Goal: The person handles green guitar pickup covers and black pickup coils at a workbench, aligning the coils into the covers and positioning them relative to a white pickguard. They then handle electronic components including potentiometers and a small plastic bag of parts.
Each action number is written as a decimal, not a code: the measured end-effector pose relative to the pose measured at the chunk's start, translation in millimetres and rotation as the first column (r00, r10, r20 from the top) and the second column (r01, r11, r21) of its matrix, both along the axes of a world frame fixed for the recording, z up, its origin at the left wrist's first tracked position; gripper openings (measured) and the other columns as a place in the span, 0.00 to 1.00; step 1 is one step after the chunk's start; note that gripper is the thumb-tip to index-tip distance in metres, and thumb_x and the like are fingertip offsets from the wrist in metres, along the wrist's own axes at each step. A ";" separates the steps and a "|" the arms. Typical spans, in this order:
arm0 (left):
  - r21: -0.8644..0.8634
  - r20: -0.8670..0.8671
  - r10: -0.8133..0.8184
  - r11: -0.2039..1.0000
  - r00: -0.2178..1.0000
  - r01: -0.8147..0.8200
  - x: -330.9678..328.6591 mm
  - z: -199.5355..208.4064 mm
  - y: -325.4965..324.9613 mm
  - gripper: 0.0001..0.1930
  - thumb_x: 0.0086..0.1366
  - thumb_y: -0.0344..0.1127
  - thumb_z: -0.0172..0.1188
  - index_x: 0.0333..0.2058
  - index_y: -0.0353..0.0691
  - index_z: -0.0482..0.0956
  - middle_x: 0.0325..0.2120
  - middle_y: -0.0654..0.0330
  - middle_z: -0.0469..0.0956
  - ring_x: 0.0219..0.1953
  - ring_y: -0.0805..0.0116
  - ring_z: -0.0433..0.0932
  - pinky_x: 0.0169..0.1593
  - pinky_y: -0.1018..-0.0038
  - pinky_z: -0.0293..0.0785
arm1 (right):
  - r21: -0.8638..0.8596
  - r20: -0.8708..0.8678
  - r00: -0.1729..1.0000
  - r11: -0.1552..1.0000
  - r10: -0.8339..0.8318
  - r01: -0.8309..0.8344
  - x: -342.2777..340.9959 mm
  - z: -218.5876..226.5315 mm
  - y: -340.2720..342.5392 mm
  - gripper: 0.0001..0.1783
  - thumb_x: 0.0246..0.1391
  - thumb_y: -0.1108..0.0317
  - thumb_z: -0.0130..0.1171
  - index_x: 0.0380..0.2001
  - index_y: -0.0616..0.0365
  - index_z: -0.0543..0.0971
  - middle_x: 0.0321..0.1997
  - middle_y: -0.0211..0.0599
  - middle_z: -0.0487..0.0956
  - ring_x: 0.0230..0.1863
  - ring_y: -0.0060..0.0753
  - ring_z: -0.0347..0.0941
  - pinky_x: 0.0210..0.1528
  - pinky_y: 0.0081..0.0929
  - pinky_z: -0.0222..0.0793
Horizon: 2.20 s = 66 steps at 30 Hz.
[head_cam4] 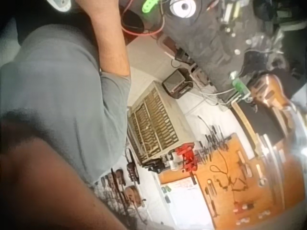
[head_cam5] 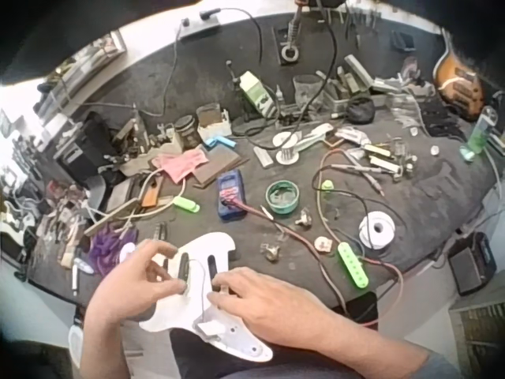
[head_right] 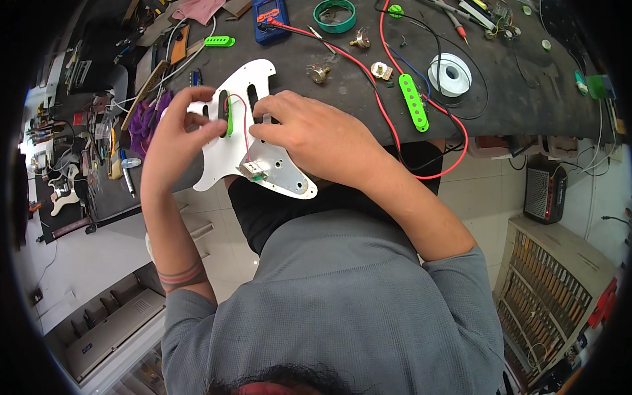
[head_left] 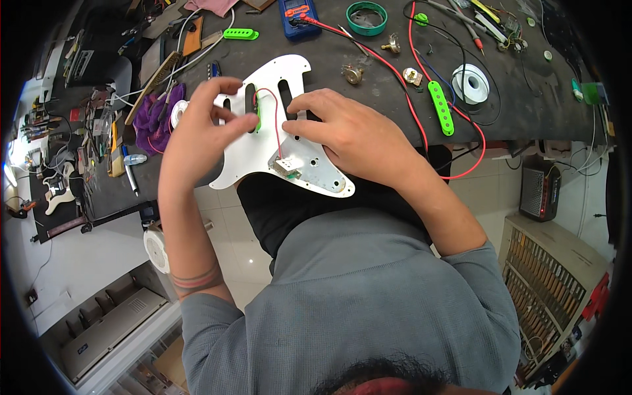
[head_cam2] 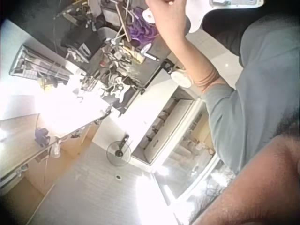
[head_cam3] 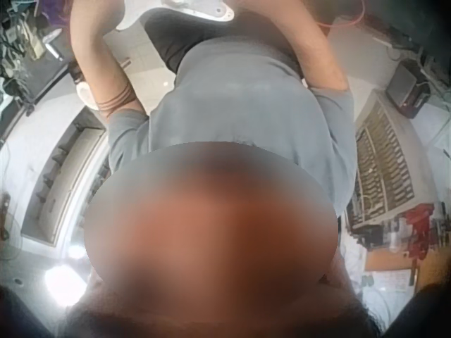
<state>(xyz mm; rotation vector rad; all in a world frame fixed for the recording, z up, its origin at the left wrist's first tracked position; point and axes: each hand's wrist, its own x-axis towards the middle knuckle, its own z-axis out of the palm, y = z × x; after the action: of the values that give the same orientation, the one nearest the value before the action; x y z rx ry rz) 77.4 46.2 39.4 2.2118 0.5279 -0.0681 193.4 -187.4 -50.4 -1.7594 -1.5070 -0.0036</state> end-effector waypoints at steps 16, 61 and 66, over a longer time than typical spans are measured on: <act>0.377 0.406 0.164 0.866 0.899 -0.329 -19.8 -23.1 -42.8 0.07 0.71 0.28 0.67 0.43 0.31 0.84 0.30 0.64 0.81 0.29 0.78 0.77 0.34 0.76 0.74 | 0.042 0.040 0.999 0.999 0.000 -0.001 2.6 -6.2 0.6 0.20 0.54 0.77 0.64 0.52 0.56 0.86 0.58 0.36 0.82 0.62 0.42 0.78 0.62 0.40 0.79; -0.834 0.404 0.600 0.552 0.690 0.008 -66.6 -73.9 -25.8 0.08 0.76 0.26 0.66 0.50 0.35 0.80 0.43 0.48 0.88 0.45 0.63 0.87 0.52 0.70 0.83 | 0.037 -0.243 0.964 0.992 -0.108 0.120 20.9 26.3 57.1 0.20 0.69 0.65 0.63 0.60 0.61 0.82 0.56 0.45 0.85 0.56 0.51 0.81 0.59 0.39 0.76; -0.769 0.435 0.558 0.638 0.706 -0.030 -66.3 -81.2 -30.6 0.06 0.75 0.26 0.67 0.48 0.35 0.80 0.44 0.49 0.87 0.44 0.65 0.86 0.51 0.71 0.82 | 0.084 -0.732 0.633 0.956 0.251 -0.282 22.8 36.2 75.0 0.23 0.77 0.68 0.58 0.70 0.59 0.77 0.54 0.34 0.85 0.56 0.25 0.80 0.58 0.28 0.75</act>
<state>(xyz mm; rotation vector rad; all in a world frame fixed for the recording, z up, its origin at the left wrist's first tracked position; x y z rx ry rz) 11.2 15.6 -41.8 1.1916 0.3857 0.5856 216.2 -112.4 -14.2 -1.2786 -1.1177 0.8126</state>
